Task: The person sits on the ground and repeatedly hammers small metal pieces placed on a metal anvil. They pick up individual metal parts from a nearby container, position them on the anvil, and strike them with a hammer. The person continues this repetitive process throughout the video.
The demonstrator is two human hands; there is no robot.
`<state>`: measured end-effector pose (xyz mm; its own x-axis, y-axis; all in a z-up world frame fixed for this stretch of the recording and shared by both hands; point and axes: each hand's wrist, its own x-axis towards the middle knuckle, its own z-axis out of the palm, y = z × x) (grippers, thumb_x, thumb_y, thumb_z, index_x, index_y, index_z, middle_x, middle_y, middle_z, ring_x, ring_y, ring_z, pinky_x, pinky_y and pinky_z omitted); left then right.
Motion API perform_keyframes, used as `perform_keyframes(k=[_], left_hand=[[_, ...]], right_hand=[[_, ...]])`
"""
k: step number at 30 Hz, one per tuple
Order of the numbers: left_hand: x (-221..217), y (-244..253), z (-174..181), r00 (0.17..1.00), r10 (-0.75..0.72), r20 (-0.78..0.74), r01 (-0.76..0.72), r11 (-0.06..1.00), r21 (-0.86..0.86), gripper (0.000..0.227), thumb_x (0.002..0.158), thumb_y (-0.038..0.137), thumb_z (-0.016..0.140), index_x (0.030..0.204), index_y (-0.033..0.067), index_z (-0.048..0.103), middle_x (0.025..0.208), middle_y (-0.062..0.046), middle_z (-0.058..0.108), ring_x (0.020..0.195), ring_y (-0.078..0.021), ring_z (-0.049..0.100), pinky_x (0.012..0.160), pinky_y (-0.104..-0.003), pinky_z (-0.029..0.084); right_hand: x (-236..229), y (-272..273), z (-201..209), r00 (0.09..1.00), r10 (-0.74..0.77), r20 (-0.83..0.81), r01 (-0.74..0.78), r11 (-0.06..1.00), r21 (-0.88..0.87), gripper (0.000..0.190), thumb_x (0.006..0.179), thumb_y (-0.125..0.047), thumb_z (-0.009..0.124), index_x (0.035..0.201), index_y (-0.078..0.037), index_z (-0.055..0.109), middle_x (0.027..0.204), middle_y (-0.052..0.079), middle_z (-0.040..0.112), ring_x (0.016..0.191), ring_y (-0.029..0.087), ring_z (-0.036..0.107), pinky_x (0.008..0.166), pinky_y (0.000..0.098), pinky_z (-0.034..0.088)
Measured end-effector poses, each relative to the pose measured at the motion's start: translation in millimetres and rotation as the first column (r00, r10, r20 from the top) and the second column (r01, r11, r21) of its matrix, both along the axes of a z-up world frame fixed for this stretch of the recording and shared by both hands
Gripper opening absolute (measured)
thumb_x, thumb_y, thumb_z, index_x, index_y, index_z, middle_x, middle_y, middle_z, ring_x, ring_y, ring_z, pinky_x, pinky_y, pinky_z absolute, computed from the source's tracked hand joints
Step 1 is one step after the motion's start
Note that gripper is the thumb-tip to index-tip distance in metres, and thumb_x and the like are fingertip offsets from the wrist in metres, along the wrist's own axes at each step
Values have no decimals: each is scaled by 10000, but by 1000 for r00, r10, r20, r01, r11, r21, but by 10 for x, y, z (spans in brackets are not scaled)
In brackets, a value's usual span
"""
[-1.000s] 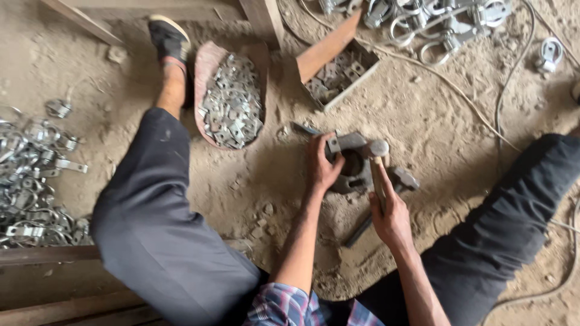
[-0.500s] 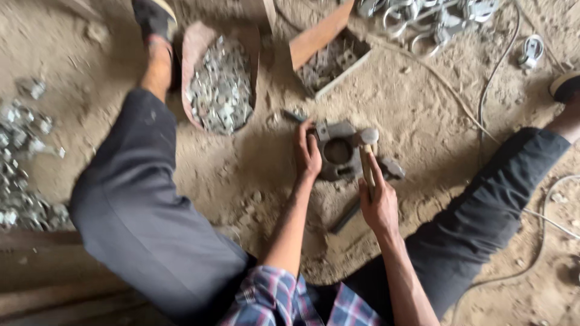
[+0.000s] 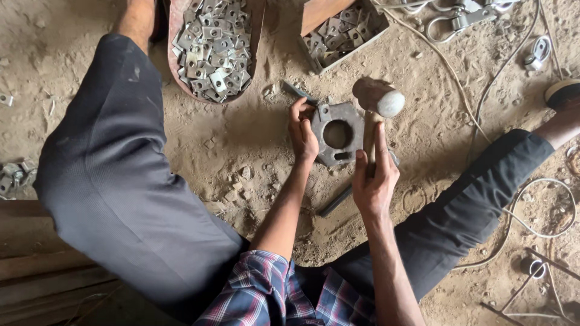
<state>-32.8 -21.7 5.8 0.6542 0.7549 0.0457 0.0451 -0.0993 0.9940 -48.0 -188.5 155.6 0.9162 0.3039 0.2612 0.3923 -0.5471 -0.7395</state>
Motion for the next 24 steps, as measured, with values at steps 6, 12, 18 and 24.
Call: perform_keyframes(k=[6, 12, 18, 24], left_hand=[[-60, -23, -37, 987, -22, 161, 18, 999, 29, 463, 973, 179, 364, 1382, 31, 522, 1110, -136, 643, 1003, -249, 649, 907, -411, 572], [28, -21, -21, 988, 1, 154, -20, 992, 121, 413, 1001, 113, 378, 1353, 12, 570, 1179, -153, 674, 1080, -273, 665, 965, -414, 559], [-13, 21, -42, 991, -9, 137, 2, 998, 56, 469, 934, 66, 362, 1330, 2, 606, 1153, -161, 687, 1056, -269, 666, 976, -403, 559], [-44, 18, 27, 998, -41, 40, 36, 993, 112, 417, 939, 61, 365, 1264, 5, 621, 1206, -177, 679, 1101, -295, 668, 1006, -387, 535]], right_hand=[[-99, 304, -199, 967, 90, -237, -108, 992, -64, 602, 1061, -44, 510, 1633, -106, 332, 1058, 275, 736, 604, 263, 707, 548, 384, 642], [-83, 314, -63, 958, 137, -251, -156, 986, -57, 690, 992, -42, 550, 1634, -139, 315, 1017, 289, 738, 710, 376, 750, 661, 478, 615], [-22, 91, 1, 944, -37, -327, 4, 995, -99, 602, 1046, -143, 596, 1609, -175, 384, 712, 206, 695, 495, 257, 620, 493, 424, 488], [-254, -199, -95, 980, -68, -189, 47, 992, -118, 642, 1047, -139, 571, 1637, -167, 319, 725, 215, 663, 556, 321, 620, 522, 471, 483]])
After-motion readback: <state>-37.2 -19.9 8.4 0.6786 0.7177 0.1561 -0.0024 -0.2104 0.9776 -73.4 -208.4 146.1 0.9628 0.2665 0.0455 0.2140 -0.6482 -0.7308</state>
